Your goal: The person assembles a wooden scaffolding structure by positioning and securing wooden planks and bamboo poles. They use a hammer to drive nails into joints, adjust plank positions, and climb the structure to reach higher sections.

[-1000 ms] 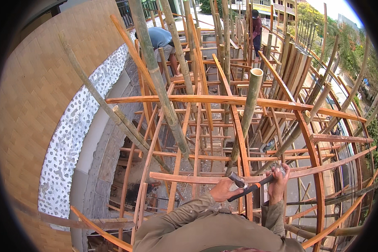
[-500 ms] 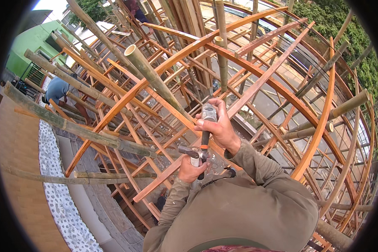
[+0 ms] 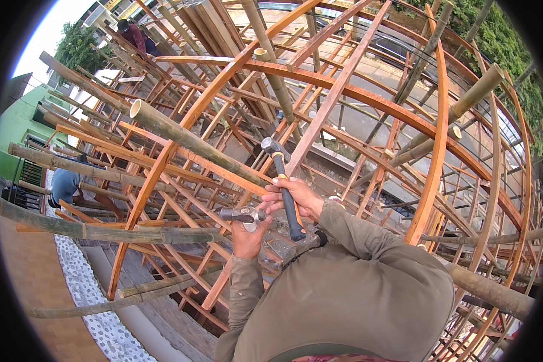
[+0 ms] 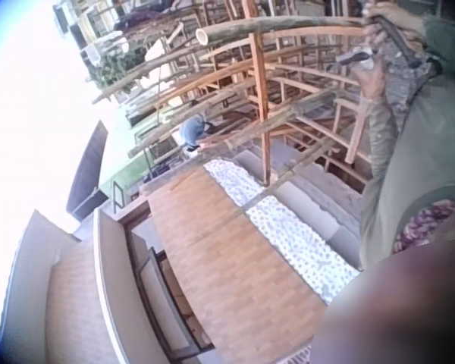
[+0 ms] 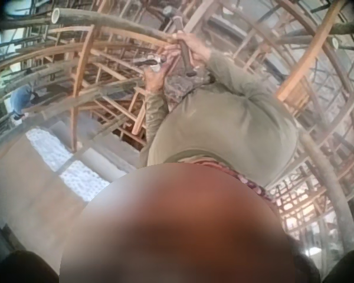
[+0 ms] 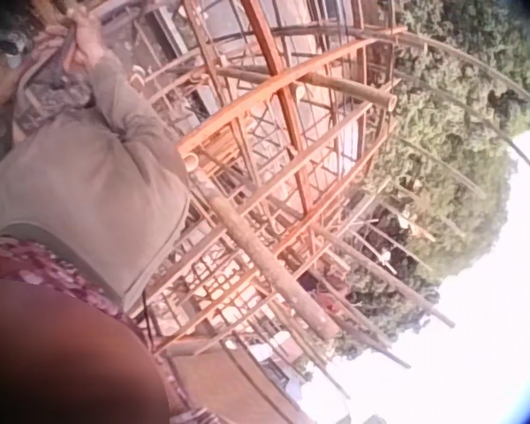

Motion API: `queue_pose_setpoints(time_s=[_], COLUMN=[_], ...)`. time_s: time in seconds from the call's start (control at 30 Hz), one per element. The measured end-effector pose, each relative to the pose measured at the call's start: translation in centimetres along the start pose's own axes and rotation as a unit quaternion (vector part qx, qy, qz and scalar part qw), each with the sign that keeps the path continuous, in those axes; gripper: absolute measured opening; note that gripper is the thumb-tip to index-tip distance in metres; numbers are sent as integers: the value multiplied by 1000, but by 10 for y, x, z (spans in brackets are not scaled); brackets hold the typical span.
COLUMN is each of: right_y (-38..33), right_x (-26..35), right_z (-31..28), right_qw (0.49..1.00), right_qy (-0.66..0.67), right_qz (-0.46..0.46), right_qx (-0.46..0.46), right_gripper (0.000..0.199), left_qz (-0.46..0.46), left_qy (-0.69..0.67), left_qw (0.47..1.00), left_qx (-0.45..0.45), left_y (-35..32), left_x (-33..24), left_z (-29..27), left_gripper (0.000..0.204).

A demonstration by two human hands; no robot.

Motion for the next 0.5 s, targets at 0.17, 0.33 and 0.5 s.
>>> queue_pose_setpoints(time_s=[0.17,0.33,0.5], right_y=[-9,-54,-46], right_x=[30,85,110], right_z=[-127,-206,-237], right_qw=[965,932,908], right_qy=[167,251,245], right_qz=[-54,-127,-293], right_qx=[-193,-228,-173], right_gripper=[9,16,24], left_qz=[-150,-257,-211], left_qy=[42,139,404], left_qw=[982,942,880], left_qx=[-110,-166,-132], left_y=[-34,-64,-27], left_x=[41,99,133], left_z=[-47,-87,-102], left_gripper=[17,20,38])
Point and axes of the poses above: each hand's wrist, its own y-axis towards the middle knuckle, its own z-axis out of the palm, x = y × z, the point moved 4 cm from there along y, towards the middle knuckle
